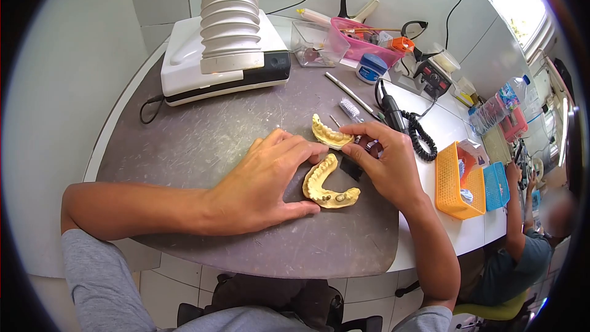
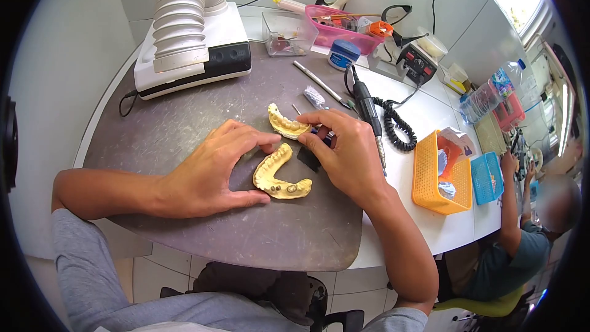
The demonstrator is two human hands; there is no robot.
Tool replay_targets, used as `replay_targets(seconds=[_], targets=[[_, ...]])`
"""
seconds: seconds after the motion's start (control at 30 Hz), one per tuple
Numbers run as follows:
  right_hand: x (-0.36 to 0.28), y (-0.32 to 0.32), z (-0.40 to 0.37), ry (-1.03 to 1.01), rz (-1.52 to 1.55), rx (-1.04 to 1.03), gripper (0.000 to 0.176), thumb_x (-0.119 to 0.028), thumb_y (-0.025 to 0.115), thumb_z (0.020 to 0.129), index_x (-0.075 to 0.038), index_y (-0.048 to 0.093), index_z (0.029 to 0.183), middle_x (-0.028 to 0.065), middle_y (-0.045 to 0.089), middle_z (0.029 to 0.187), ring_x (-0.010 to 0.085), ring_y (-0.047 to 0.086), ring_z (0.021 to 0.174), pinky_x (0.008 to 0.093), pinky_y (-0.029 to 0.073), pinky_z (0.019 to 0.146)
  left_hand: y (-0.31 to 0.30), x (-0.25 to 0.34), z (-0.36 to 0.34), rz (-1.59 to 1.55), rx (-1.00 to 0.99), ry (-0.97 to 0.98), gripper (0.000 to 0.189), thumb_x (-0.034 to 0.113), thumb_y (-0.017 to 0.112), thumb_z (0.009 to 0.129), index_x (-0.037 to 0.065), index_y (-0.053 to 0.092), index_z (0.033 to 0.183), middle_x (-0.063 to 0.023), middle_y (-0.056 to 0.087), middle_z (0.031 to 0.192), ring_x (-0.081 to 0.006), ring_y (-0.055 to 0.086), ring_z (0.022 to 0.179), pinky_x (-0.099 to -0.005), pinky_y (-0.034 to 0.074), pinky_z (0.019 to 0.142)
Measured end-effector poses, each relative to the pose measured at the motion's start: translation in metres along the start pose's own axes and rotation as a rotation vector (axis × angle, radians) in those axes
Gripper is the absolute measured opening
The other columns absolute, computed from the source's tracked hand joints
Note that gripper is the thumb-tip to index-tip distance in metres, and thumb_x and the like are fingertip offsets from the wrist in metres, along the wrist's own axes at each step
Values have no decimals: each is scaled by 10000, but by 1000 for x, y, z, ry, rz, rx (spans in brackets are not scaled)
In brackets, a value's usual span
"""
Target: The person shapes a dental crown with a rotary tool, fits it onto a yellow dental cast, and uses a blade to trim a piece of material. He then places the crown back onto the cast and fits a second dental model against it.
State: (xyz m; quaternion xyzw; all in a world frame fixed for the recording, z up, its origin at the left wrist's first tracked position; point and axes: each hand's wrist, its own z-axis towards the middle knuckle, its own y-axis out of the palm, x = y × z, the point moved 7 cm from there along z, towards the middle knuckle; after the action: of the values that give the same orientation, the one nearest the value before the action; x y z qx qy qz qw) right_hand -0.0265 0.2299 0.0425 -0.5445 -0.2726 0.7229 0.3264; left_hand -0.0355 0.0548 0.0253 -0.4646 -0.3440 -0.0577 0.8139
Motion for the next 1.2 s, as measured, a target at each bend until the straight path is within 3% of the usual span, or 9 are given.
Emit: replay_targets(seconds=[0.27, 0.47, 0.57, 0.63, 0.73, 0.97, 1.13, 1.2], targets=[[-7, -9, 1, -64, -27, 0, 264, -89, 731, 839, -27, 714, 1095, 107, 654, 985, 165, 625, 729, 300, 485, 643, 1, 0, 2, 49, -4, 6, 672, 286, 828, 766, 25, 550, 1319, -134, 564, 1174, -304, 477, 1150, -418, 381, 1024], [-3, -24, 0, -33, 49, 156, 165, -49, 692, 874, -28, 719, 1036, 77, 680, 781, 132, 612, 647, 262, 478, 587, 1, -2, 2, -7, -20, 20, 615, 219, 817, 765, 26, 565, 1292, -117, 595, 1171, -288, 496, 1137, -402, 382, 1027], [-16, -20, -1, -132, -111, 119, 152, -70, 717, 858, -32, 723, 1005, 84, 684, 846, 171, 641, 723, 289, 502, 638, -1, -3, 2, -50, 20, 31, 590, 207, 827, 751, 27, 581, 1257, -111, 607, 1170, -280, 510, 1134, -398, 384, 1030], [-27, -7, -4, -342, -202, 134, 160, -93, 746, 826, -38, 727, 975, 92, 671, 905, 232, 649, 826, 346, 516, 711, 1, -5, 2, -36, -6, 12, 573, 201, 833, 742, 29, 590, 1232, -109, 602, 1177, -283, 514, 1137, -397, 387, 1029], [-24, 6, 0, -412, -255, 74, 184, -115, 762, 799, -46, 730, 967, 93, 651, 932, 279, 630, 891, 387, 512, 767, 1, -3, 3, -9, 22, 35, 556, 200, 831, 743, 35, 596, 1219, -111, 599, 1173, -284, 516, 1126, -397, 389, 1024], [-22, 10, 4, -387, -299, 52, 233, -71, 772, 759, -42, 740, 988, 94, 655, 935, 266, 636, 879, 371, 513, 777, 4, -1, 4, 52, -22, -10, 705, 245, 825, 747, 81, 524, 1364, -90, 554, 1116, -282, 488, 1101, -401, 372, 1022], [-20, 9, 5, -380, -273, 81, 197, -76, 751, 773, -31, 741, 964, 95, 663, 914, 264, 642, 846, 358, 513, 757, 4, -2, 4, 44, -20, -12, 689, 257, 825, 748, 72, 528, 1341, -86, 548, 1107, -276, 483, 1088, -403, 368, 1015], [-13, 8, 7, -240, -181, 73, 161, -143, 739, 805, -31, 745, 921, 114, 676, 920, 291, 656, 811, 381, 521, 743, 3, -1, 5, 42, -31, -13, 689, 253, 828, 744, 69, 526, 1335, -86, 548, 1105, -275, 485, 1086, -402, 369, 1012]])
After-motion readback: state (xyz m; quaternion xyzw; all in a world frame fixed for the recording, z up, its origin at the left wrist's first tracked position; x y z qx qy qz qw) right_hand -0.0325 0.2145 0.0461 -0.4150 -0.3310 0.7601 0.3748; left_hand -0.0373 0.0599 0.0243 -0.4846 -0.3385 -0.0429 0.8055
